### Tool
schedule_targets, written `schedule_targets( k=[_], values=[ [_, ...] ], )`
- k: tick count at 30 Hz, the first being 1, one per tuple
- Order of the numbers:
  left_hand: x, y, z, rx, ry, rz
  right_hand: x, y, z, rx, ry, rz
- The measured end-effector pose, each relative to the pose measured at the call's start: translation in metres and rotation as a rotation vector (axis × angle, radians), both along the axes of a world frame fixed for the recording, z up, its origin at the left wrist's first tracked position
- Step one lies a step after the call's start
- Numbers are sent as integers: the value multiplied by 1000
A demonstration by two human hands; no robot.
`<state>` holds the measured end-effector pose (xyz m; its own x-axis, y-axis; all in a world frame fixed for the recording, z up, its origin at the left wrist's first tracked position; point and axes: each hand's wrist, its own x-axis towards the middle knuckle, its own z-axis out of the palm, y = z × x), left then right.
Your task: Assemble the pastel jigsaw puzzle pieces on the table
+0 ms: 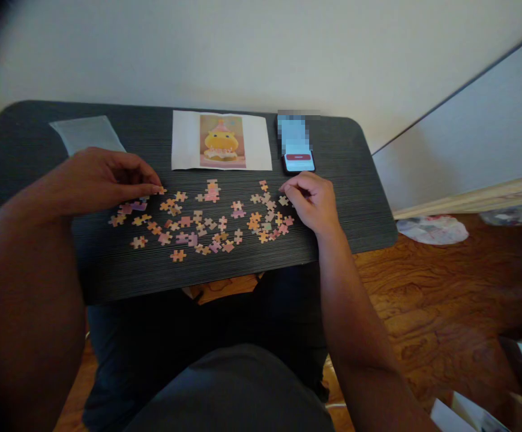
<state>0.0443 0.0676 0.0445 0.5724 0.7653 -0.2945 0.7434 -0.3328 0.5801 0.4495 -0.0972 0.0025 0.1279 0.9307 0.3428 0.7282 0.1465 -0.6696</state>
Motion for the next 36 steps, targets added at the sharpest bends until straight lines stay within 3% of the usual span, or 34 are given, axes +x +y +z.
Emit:
schedule_targets(
  k=[6,16,21,26,36],
  values=[
    [-3,3,-2,6,23,5,1,0,-4,37,73,-28],
    [0,0,0,0,-12,14,-13,-11,19,-33,79,313],
    [3,-1,2,-3,-31,27,-30,-16,28,-157,-68,501],
    [3,-2,2,-23,-51,28,-36,-17,29,-246,-234,532],
    [1,-1,-1,-23,-62,12,-40,-18,32,-293,-225,525]
  ],
)
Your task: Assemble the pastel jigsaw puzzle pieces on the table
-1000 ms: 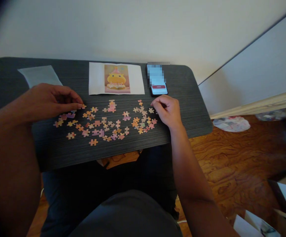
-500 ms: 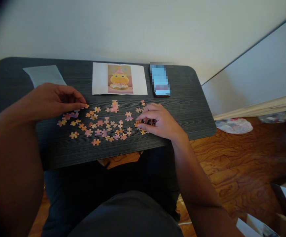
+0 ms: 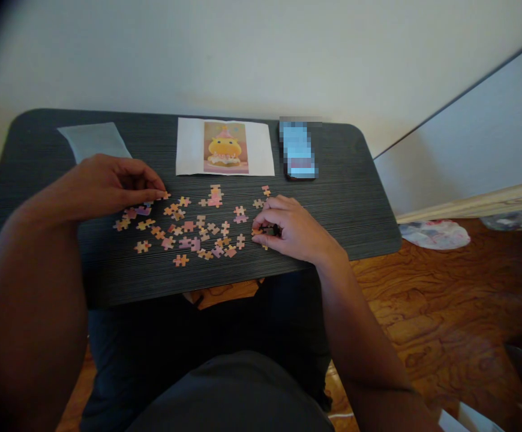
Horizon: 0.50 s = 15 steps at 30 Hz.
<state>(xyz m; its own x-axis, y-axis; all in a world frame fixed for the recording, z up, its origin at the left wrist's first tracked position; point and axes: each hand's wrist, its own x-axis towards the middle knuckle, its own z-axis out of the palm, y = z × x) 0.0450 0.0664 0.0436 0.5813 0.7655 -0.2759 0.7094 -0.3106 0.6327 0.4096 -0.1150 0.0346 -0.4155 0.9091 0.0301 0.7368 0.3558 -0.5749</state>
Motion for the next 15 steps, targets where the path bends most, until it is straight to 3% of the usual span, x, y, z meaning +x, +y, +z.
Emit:
schedule_targets(
  k=[15],
  values=[
    [-2,0,2,28,25,-29,-4,11,5,54,10,-111]
  ],
)
